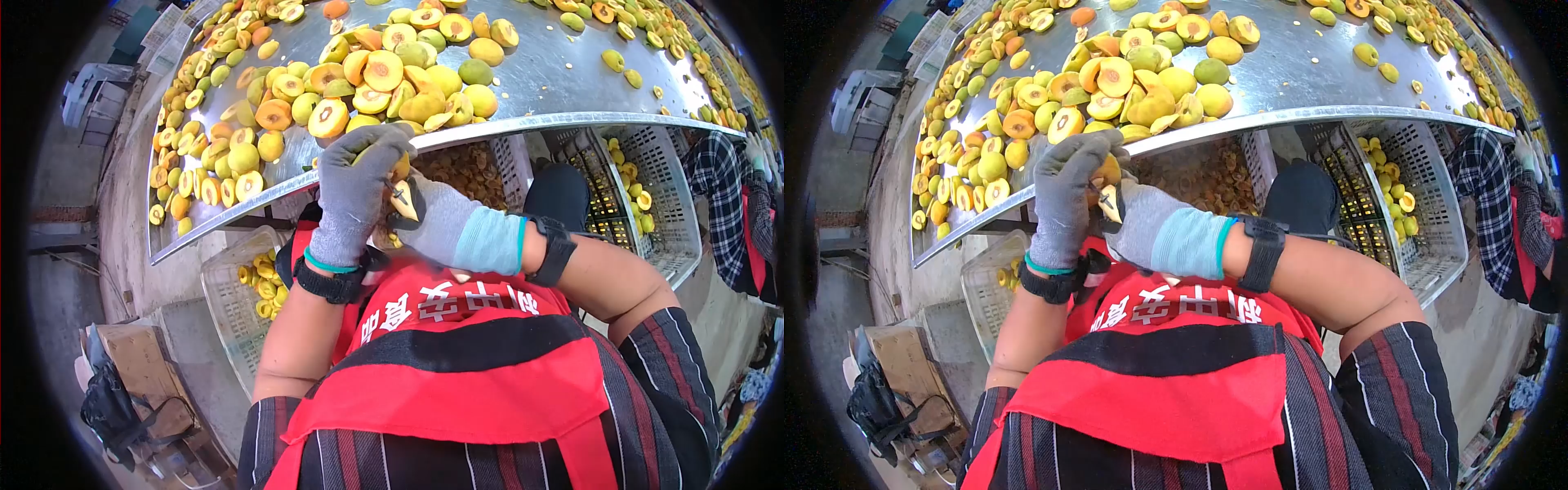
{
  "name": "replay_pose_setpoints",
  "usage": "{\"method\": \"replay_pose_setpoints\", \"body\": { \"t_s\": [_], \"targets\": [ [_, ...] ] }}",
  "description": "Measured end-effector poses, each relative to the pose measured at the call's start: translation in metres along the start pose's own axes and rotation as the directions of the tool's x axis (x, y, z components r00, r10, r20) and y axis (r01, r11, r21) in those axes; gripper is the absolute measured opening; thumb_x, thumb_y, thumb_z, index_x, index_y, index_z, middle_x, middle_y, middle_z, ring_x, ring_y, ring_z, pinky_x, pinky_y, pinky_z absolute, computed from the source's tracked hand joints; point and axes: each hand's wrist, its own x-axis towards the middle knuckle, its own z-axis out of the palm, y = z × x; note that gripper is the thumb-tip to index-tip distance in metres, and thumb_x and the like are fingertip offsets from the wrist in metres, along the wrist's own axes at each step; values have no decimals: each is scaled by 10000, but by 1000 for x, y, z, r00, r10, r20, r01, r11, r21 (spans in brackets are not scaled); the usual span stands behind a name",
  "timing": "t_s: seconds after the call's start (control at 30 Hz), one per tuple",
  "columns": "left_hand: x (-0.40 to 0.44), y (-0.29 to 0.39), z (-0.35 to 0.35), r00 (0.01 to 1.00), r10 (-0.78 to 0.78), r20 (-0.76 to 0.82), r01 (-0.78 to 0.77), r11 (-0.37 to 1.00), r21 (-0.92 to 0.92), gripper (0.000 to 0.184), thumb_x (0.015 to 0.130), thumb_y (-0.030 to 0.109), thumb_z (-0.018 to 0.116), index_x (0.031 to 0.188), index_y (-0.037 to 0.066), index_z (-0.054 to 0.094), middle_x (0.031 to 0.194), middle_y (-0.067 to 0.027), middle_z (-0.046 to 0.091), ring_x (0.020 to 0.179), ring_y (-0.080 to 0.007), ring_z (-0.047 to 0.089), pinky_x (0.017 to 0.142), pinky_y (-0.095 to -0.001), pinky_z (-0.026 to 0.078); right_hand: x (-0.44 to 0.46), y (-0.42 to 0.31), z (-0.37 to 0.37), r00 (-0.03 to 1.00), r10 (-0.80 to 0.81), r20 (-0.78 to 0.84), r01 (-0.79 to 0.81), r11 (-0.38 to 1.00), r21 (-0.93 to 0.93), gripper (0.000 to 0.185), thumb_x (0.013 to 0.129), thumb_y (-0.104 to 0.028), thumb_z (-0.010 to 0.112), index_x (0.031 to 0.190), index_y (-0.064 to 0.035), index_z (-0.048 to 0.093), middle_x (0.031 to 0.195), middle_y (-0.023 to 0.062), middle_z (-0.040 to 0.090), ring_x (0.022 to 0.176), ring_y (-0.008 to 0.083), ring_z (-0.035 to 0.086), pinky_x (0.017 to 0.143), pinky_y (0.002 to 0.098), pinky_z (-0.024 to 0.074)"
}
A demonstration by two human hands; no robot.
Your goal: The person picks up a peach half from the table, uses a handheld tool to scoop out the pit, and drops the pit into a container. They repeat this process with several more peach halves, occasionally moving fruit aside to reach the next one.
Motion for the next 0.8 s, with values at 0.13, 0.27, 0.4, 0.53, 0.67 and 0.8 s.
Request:
{"method": "replay_pose_setpoints", "body": {
  "t_s": [0.13, 0.27, 0.4, 0.53, 0.67, 0.8],
  "targets": [
    [5, 17, -5, 950, -214, 226, 134, 937, 322, 228, 822, 174, 586, 933, -14, 650, 758, -69, 632, 677, -104, 581, 616, -224, 472, -12, 12, 3, 927, 147, 345, -139, 989, -48, 235, 804, -200, 521, 979, -43, 533, 881, 179, 576, 844, 334, 564, 754, 407, 464],
    [7, 9, -5, 940, -258, 225, 178, 930, 321, 235, 816, 190, 597, 900, -22, 656, 747, -78, 634, 664, -108, 586, 597, -212, 472, -5, -11, -18, 920, 227, 321, -241, 971, 5, 189, 824, -198, 502, 904, -31, 537, 762, 156, 576, 704, 272, 595, 659, 363, 486],
    [2, 0, -4, 938, -249, 242, 288, 947, -143, 196, 806, 131, 597, 897, -32, 653, 759, -78, 645, 683, -111, 593, 617, -225, 478, -6, -23, -41, 693, 373, 617, -699, 559, 447, 206, 804, -232, 555, 776, -30, 534, 591, 74, 540, 454, 153, 531, 408, 304, 437],
    [-4, 1, 2, 954, -245, 170, 295, 857, -422, 226, 827, 149, 583, 951, -35, 630, 796, -94, 639, 696, -133, 603, 607, -234, 497, -7, -27, -44, 712, 291, 639, -694, 428, 578, 206, 845, -240, 573, 804, -40, 544, 489, 1, 467, 377, 93, 456, 343, 241, 338],
    [1, 4, 3, 966, -183, 183, 245, 874, -419, 255, 847, 166, 550, 984, -42, 605, 822, -117, 632, 715, -165, 623, 623, -280, 534, -10, -28, -47, 707, 266, 655, -693, 79, 717, 187, 837, -198, 602, 936, -60, 523, 514, -19, 442, 368, 66, 411, 340, 200, 302],
    [-2, 6, 12, 971, -170, 165, 233, 818, -527, 277, 856, 195, 540, 986, -43, 597, 824, -131, 629, 702, -187, 632, 589, -318, 545, -14, -25, -46, 708, 253, 660, -662, -91, 744, 189, 830, -158, 617, 936, -77, 484, 521, -23, 424, 377, 61, 402, 338, 192, 288]
  ]
}}
